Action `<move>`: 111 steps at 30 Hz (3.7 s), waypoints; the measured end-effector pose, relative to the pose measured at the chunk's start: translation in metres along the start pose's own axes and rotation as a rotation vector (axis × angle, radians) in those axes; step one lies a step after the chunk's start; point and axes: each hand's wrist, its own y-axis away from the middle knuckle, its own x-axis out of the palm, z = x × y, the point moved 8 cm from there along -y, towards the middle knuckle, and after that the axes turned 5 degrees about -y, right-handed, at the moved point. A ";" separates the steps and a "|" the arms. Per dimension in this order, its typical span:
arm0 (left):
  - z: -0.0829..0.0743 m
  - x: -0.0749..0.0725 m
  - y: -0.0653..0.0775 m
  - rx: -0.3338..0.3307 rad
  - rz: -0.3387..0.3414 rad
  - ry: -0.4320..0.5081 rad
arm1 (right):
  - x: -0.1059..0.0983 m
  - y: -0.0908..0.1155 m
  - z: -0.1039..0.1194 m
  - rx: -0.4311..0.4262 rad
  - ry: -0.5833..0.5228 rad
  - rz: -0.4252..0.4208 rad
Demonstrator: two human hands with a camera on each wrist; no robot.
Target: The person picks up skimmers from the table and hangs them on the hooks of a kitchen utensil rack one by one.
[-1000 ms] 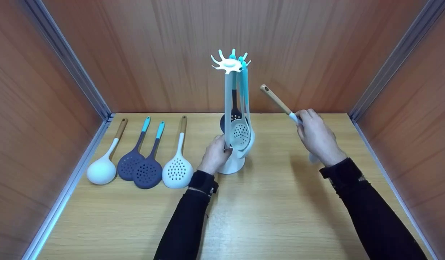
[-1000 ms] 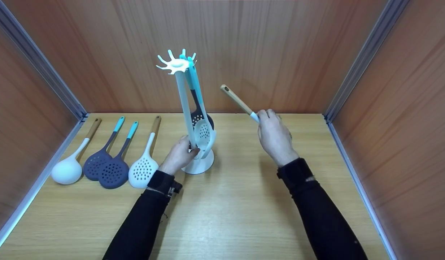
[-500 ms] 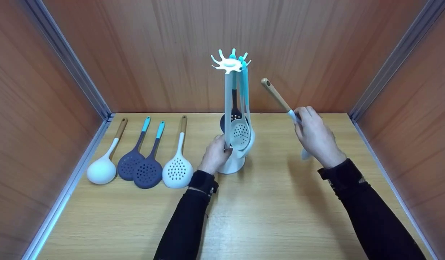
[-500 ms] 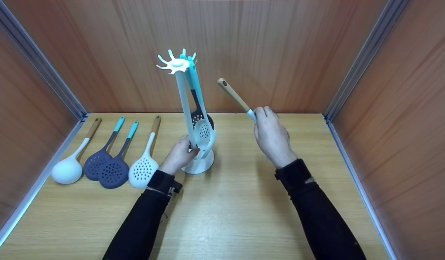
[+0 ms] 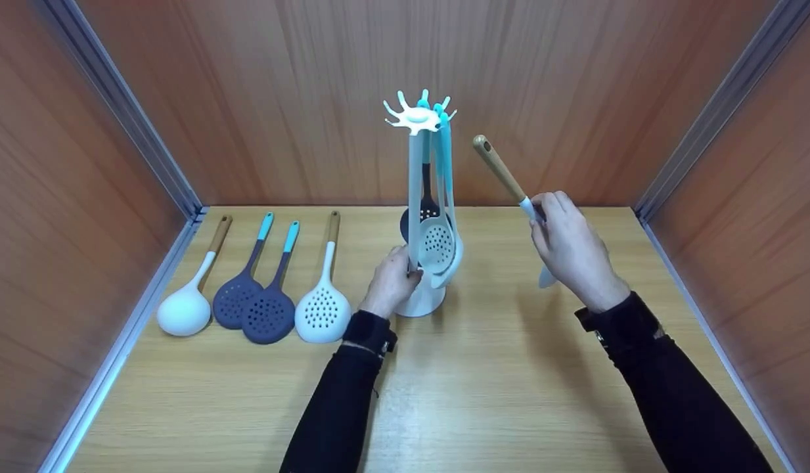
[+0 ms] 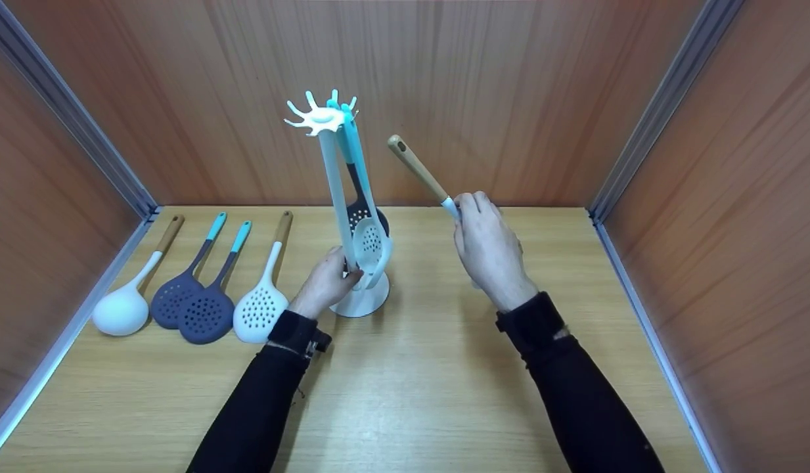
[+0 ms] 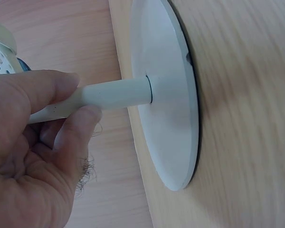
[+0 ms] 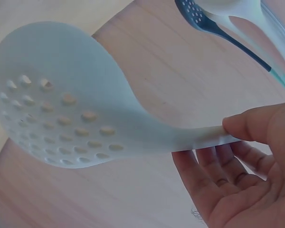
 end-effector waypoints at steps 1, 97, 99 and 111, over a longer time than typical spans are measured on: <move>0.000 0.000 0.000 0.000 0.000 0.001 | -0.001 0.000 0.002 0.000 -0.002 0.000; -0.001 0.000 0.002 0.024 -0.021 -0.017 | 0.002 0.004 0.080 -0.146 -0.083 -0.046; -0.001 0.000 0.001 0.024 -0.020 -0.018 | 0.003 0.004 0.081 -0.139 -0.085 -0.040; -0.001 0.000 0.000 0.029 -0.022 -0.022 | 0.012 0.005 0.084 -0.133 -0.098 -0.042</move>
